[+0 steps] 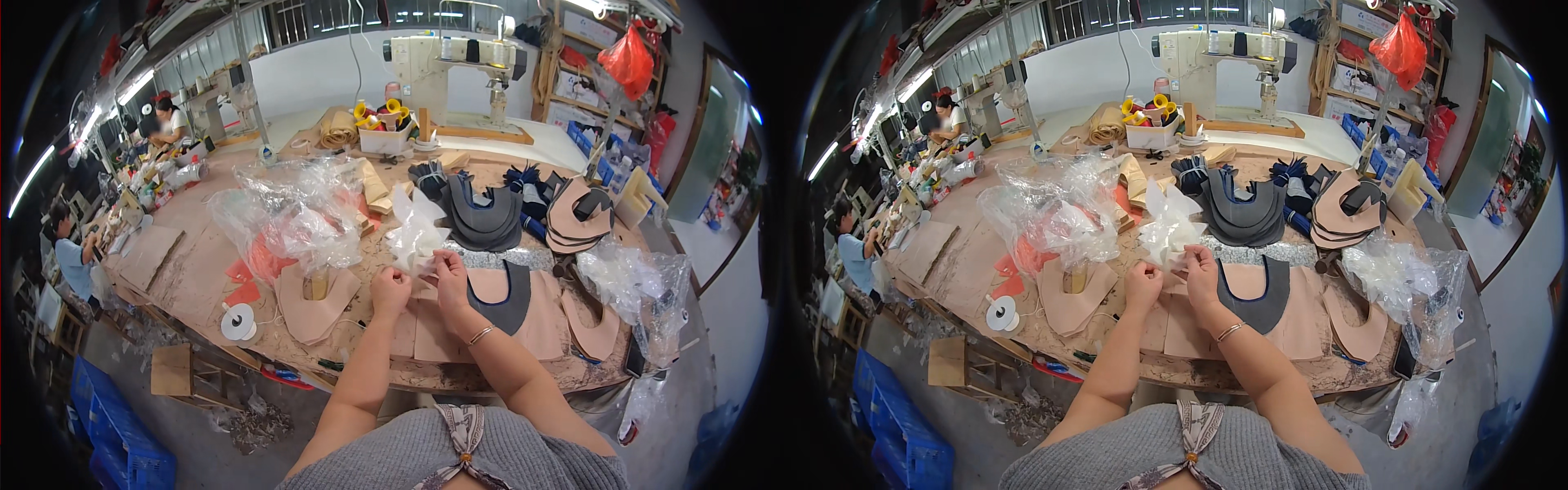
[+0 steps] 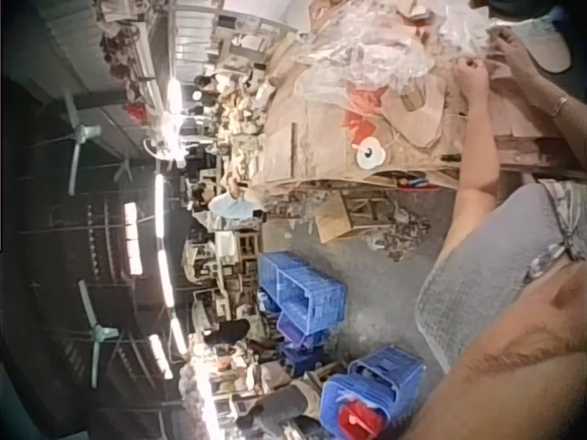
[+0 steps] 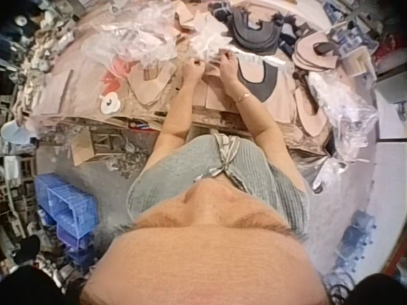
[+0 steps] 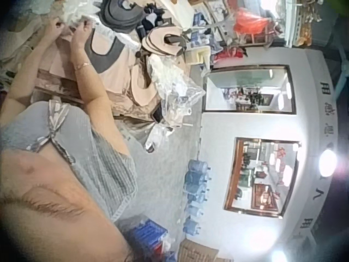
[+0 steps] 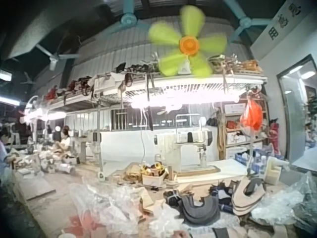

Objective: The person assembles shoe components by hand at a workbench. They repeatedly pick up beige and dark grey curved pieces, align them, and place white foam inserts between the layers. The person handles the parts one at a time, smoothing the foam and stacking the assembled units on the table.

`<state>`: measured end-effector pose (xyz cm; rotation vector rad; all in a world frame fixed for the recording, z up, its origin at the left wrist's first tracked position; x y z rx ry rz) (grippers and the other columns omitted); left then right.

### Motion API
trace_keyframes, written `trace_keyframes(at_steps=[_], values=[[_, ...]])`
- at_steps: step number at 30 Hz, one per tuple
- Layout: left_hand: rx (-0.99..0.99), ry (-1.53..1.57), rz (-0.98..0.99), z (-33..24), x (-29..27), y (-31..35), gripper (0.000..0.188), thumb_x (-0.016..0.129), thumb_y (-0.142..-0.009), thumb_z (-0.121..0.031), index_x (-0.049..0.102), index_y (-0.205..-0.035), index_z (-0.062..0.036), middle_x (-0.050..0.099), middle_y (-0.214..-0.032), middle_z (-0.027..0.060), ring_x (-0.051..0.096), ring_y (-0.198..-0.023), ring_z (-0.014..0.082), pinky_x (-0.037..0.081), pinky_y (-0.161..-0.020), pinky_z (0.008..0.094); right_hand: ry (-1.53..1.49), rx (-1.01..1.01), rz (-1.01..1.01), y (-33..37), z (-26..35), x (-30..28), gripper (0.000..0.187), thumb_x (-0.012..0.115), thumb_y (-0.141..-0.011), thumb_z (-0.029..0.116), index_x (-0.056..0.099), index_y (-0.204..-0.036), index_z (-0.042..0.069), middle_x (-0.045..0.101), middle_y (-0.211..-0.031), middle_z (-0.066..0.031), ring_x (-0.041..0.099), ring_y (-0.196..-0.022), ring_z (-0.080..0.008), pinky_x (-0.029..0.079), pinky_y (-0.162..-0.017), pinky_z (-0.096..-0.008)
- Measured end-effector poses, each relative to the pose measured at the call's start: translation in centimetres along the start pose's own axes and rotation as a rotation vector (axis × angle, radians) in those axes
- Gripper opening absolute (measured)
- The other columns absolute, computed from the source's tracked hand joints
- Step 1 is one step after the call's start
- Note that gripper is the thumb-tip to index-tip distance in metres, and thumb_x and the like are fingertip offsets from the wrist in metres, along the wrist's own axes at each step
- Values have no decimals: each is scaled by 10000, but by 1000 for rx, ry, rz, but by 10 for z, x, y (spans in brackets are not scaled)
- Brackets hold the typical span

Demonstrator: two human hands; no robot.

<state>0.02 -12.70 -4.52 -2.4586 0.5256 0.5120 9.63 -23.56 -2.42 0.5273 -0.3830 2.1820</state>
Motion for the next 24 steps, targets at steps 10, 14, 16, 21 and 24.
trace_keyframes(at_steps=[10,14,16,21,24], values=[[-215,535,137,-3,4,-1,230,676,-878,-226,675,-938,-5,681,-861,52,592,-727,121,471,-674,265,-74,84,18,-1,0,4,84,473,-1007,169,523,-1053,119,584,-1034,-51,631,-947,-186,578,-788,-378],[-299,744,188,-12,3,-1,195,689,-887,-222,695,-946,-36,665,-828,10,549,-692,65,439,-642,231,-54,73,16,8,1,6,86,480,-1000,154,529,-1050,103,585,-1015,-51,632,-946,-178,582,-797,-385],[-328,816,259,10,14,-4,174,683,-894,-218,699,-943,-52,667,-826,13,557,-691,64,443,-629,236,-34,38,6,7,5,4,84,482,-999,150,537,-1047,107,589,-1009,-47,633,-946,-176,579,-793,-380],[-405,866,217,21,10,-5,176,668,-906,-212,688,-894,-37,659,-789,17,566,-669,78,449,-588,254,-58,3,-87,11,23,-9,86,499,-992,143,562,-1039,109,600,-971,-20,623,-832,-125,562,-702,-313],[-371,609,138,25,4,-8,207,655,-909,-193,667,-901,13,643,-752,33,567,-649,95,464,-575,263,-35,-52,-140,13,41,-26,81,510,-988,138,572,-1037,121,608,-901,1,620,-786,-108,537,-645,-286]])
Point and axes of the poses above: each hand's wrist, its own y-axis away from the middle knuckle, its own x-axis out of the palm, z = x × y, the point moved 3 cm from there along -y, towards the middle knuckle
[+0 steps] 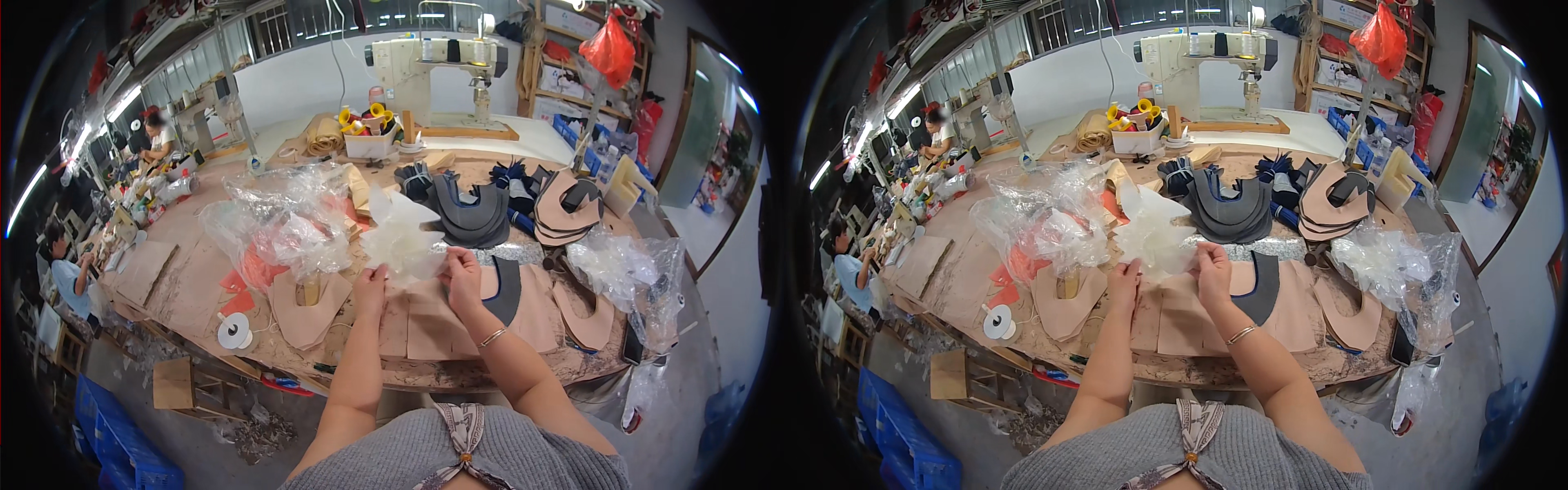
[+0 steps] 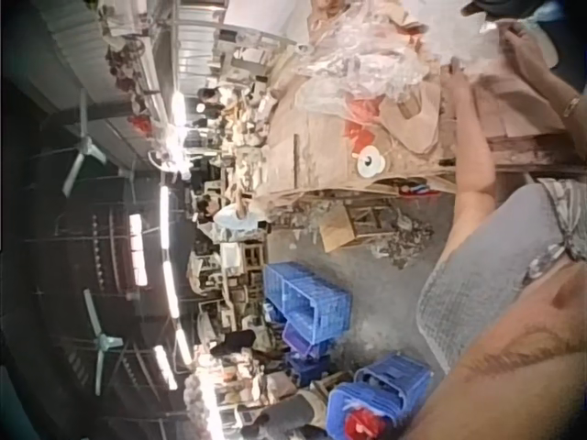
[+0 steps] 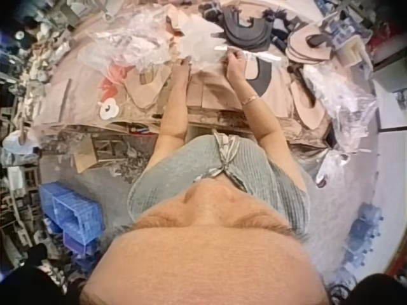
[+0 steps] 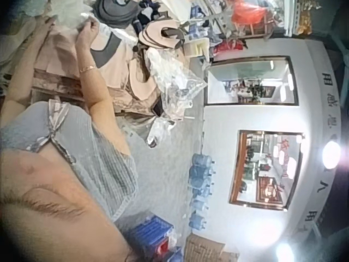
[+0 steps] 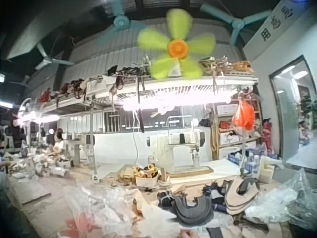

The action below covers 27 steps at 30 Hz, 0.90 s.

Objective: The person assembles shoe components by hand at a workbench. They repeatedly pick up beige and dark grey curved pieces, align them, and place white foam inserts between the layers. The person handles the parts one at a time, smoothing the foam and stacking the assembled units on the table.

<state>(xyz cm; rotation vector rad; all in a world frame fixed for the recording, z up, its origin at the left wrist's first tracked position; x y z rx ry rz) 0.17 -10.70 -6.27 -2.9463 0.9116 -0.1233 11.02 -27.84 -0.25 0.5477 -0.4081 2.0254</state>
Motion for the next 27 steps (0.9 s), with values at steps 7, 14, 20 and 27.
trace_keyframes(at_steps=[7,14,20,27], values=[[235,-486,-317,16,-36,-13,449,699,-830,-167,528,-1173,67,569,-1152,245,557,-1033,383,439,-903,399,-47,-112,-77,-9,89,-93,82,517,-988,154,572,-1045,132,624,-888,-25,661,-789,-151,573,-664,-332],[842,-796,234,-86,77,89,705,764,-763,-214,427,-1350,-21,413,-1389,208,377,-1295,419,320,-1062,515,-22,0,-129,33,111,-163,121,496,-985,142,552,-1091,130,640,-979,-34,668,-819,-176,574,-688,-382],[729,-1017,943,-64,105,156,558,533,-907,-505,539,-1259,-72,450,-1418,131,313,-1385,336,228,-1142,482,-72,151,-1,82,109,-159,151,511,-978,157,555,-1117,117,627,-978,-35,666,-841,-184,575,-723,-369],[46,187,1021,-80,92,179,403,682,-884,-197,537,-1226,-42,529,-1282,102,463,-1241,221,377,-1029,364,-125,455,400,123,92,-121,162,552,-965,162,586,-1095,73,635,-946,-20,660,-819,-121,566,-732,-281]])
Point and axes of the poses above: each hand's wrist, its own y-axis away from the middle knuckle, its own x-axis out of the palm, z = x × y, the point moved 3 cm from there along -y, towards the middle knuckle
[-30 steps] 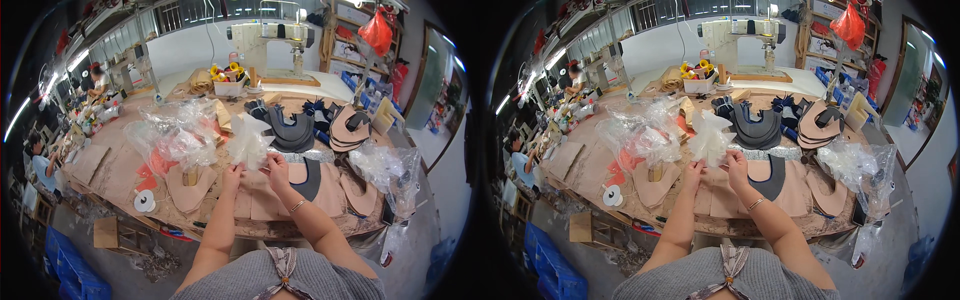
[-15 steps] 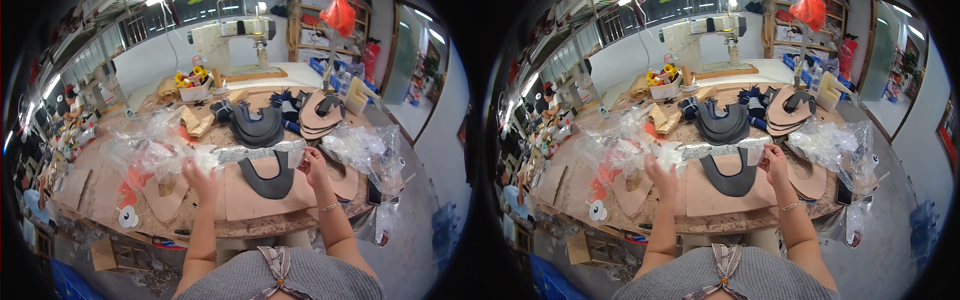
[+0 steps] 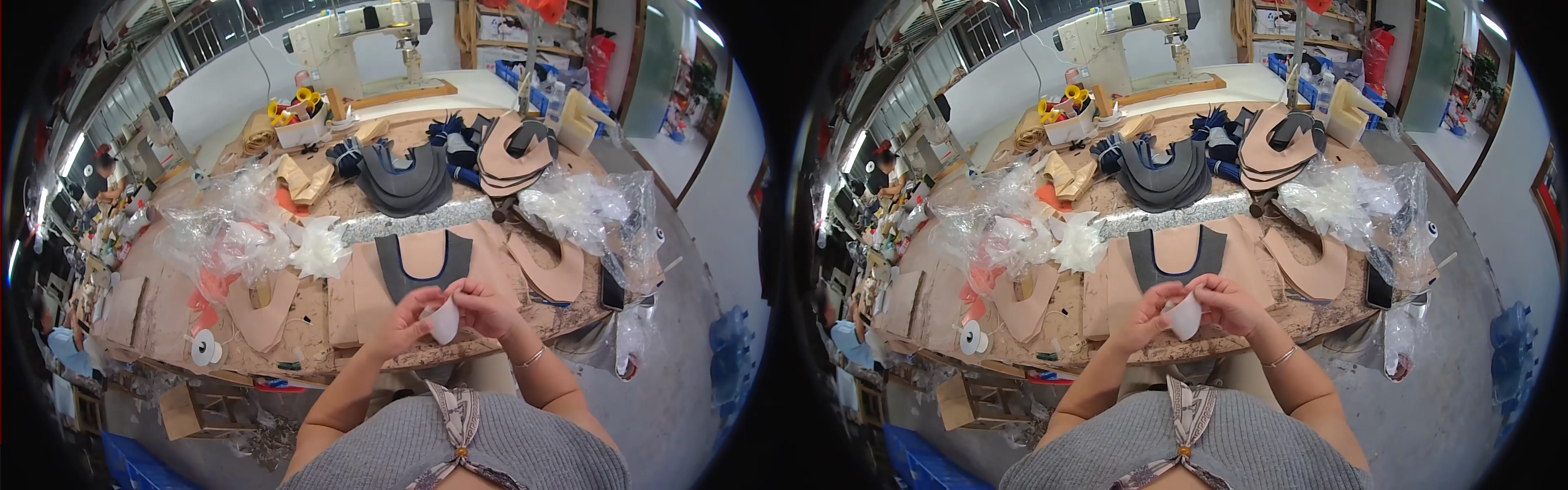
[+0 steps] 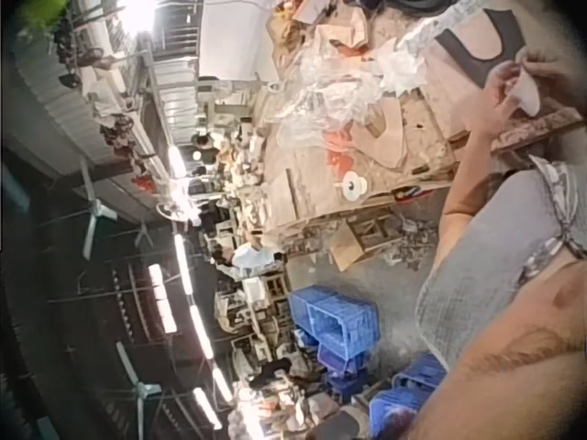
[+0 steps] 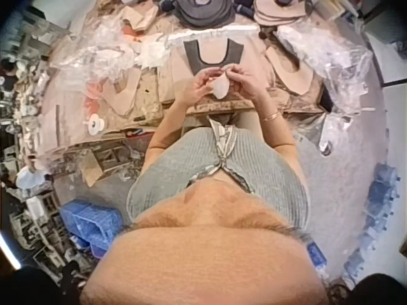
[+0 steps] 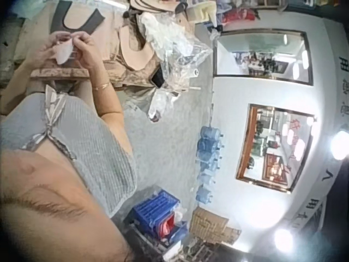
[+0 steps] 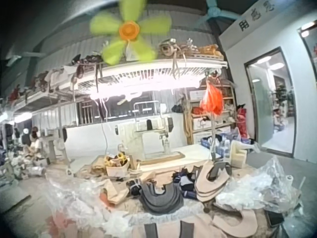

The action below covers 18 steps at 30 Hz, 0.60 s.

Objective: The person assembles shoe components by hand at a workbench. They repeatedly pick up beige and dark grey curved pieces, align them, and place white foam inserts between the layers. The person handles the parts one at a time, smoothing the foam and stacking the assembled units on the table.

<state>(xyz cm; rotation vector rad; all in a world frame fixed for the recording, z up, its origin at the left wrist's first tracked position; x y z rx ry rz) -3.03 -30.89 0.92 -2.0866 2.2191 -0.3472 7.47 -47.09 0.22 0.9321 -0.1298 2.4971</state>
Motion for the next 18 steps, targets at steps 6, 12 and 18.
trace_keyframes(at_steps=[6,12,18], values=[[-273,270,-122,33,-37,15,156,725,-854,-137,602,-886,-45,616,-817,-2,581,-722,77,479,-659,225,541,-199,-268,-6,-4,6,113,651,-903,112,641,-990,40,666,-876,-23,638,-775,-85,527,-664,-229],[-347,-361,-280,-3,-64,-26,224,776,-783,-143,605,-887,-40,620,-732,18,593,-659,87,482,-593,227,977,-475,-548,-24,-6,0,246,735,-783,72,607,-984,9,671,-775,-69,635,-677,-116,504,-629,-268],[-396,-588,-296,13,-63,-43,318,834,-702,-180,613,-872,-27,637,-715,39,606,-667,102,482,-582,261,1144,-425,-624,-26,-9,-13,299,723,-767,46,558,-1012,-3,651,-731,-72,621,-677,-102,497,-645,-238]])
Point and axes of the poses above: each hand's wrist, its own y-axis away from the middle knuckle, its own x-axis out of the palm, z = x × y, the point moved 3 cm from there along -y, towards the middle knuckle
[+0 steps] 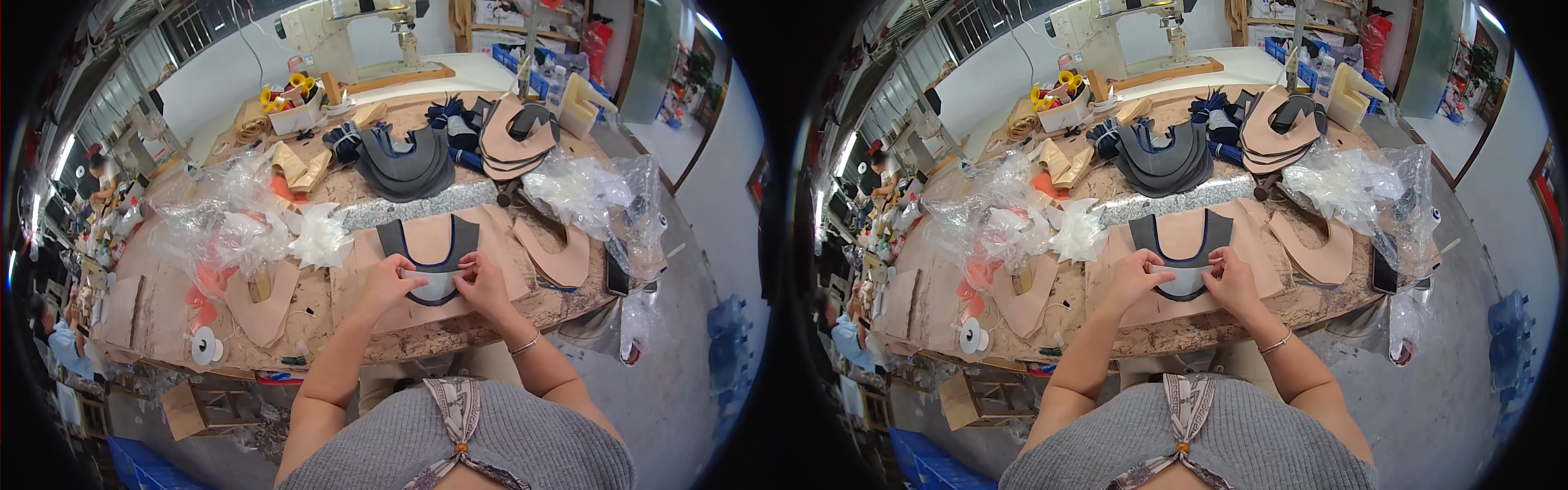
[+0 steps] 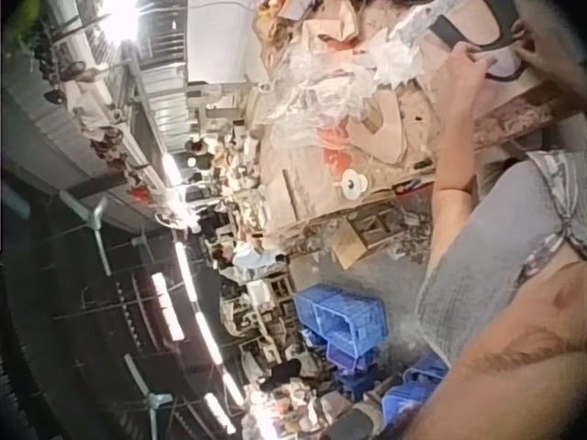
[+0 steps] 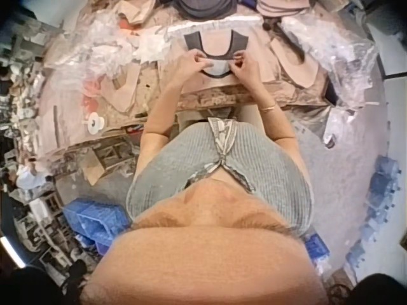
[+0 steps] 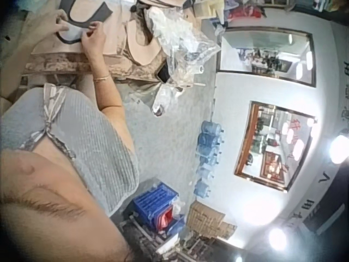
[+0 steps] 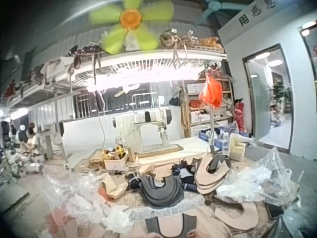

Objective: The person assembles shoe components by hand at a workbench. They repeatedly pick up beige and dark grey curved pieces, align them, and place white foam inserts between the layers. The person handles the parts one at a time, smoothing the foam and stacking the assembled units on the table.

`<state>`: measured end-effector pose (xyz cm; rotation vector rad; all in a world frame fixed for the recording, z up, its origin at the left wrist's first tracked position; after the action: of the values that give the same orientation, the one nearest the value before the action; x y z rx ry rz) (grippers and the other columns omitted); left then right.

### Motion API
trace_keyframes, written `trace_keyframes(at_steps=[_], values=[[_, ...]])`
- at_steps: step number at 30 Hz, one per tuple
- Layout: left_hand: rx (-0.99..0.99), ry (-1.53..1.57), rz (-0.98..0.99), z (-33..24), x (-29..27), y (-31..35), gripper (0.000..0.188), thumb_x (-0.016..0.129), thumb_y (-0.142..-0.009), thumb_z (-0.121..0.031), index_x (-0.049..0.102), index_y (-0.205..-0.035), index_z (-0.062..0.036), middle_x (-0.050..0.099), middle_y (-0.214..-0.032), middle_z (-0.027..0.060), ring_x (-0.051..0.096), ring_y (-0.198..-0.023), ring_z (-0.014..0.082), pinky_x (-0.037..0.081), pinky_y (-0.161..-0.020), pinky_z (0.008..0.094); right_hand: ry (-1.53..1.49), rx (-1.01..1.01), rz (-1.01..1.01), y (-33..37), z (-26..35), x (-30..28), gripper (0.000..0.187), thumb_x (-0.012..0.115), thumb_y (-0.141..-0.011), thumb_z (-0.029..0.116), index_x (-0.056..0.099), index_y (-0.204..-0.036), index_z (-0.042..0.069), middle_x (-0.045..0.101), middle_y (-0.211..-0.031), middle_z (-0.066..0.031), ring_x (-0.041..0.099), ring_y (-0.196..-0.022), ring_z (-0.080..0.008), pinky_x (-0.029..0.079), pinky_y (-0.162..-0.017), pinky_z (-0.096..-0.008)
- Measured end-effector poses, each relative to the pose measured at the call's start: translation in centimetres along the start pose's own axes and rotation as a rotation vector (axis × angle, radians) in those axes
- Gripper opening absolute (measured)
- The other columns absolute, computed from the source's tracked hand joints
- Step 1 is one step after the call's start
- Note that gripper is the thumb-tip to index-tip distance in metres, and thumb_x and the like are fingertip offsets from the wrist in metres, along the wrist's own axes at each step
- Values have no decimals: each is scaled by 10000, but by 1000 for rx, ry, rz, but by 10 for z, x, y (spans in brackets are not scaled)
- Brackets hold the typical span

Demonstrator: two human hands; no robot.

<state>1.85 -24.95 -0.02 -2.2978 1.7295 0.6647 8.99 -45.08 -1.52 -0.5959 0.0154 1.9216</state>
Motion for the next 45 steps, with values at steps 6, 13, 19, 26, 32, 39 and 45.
trace_keyframes(at_steps=[6,13,19,26,32,39,45], values=[[-30,-70,13,-7,0,1,338,842,-684,-205,621,-869,-27,644,-717,47,607,-663,120,480,-591,278,37,24,46,-3,-4,-2,302,730,-753,71,559,-990,-7,656,-723,-81,641,-681,-122,507,-650,-253],[125,-308,-88,-5,6,9,341,843,-662,-236,618,-830,-42,655,-720,82,631,-657,202,498,-623,341,110,6,41,-4,2,0,297,734,-738,75,556,-966,11,638,-704,-80,638,-662,-174,510,-638,-292],[98,-275,-120,10,-16,-1,296,821,-684,-221,626,-818,-44,655,-753,90,646,-710,241,505,-642,354,283,-90,47,-6,10,7,268,684,-734,52,522,-947,30,597,-668,-99,608,-684,-284,492,-646,-397],[359,-501,-406,18,-9,3,335,777,-730,-182,641,-1004,-46,663,-1027,112,651,-895,219,514,-733,316,357,-187,42,-6,8,12,254,652,-733,39,517,-948,37,585,-684,-107,580,-767,-310,473,-701,-427],[609,-943,-17,-13,57,56,918,654,-764,-607,402,-1385,21,333,-1462,241,281,-1351,459,248,-1090,523,388,-255,-26,-6,8,7,259,674,-729,56,543,-952,39,589,-881,-129,548,-897,-317,446,-806,-433],[520,-952,48,-10,64,54,1087,633,-714,-699,302,-1440,39,246,-1509,260,172,-1387,516,150,-1130,564,521,-484,-161,10,10,-12,432,712,-762,137,570,-1154,22,511,-1293,-185,447,-1255,-345,375,-1012,-456],[440,-796,44,10,39,41,1090,615,-719,-708,288,-1448,33,238,-1529,229,206,-1422,395,148,-1147,506,764,-421,219,34,4,11,587,502,-923,439,471,-1364,54,439,-1447,-109,351,-1375,-274,264,-1108,-487]])
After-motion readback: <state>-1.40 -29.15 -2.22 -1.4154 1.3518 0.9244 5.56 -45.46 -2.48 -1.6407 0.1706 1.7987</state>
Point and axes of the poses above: each hand's wrist, its own y-axis away from the middle knuckle, its own x-axis out of the palm, z = x × y, the point moved 3 cm from there along -y, towards the middle knuckle
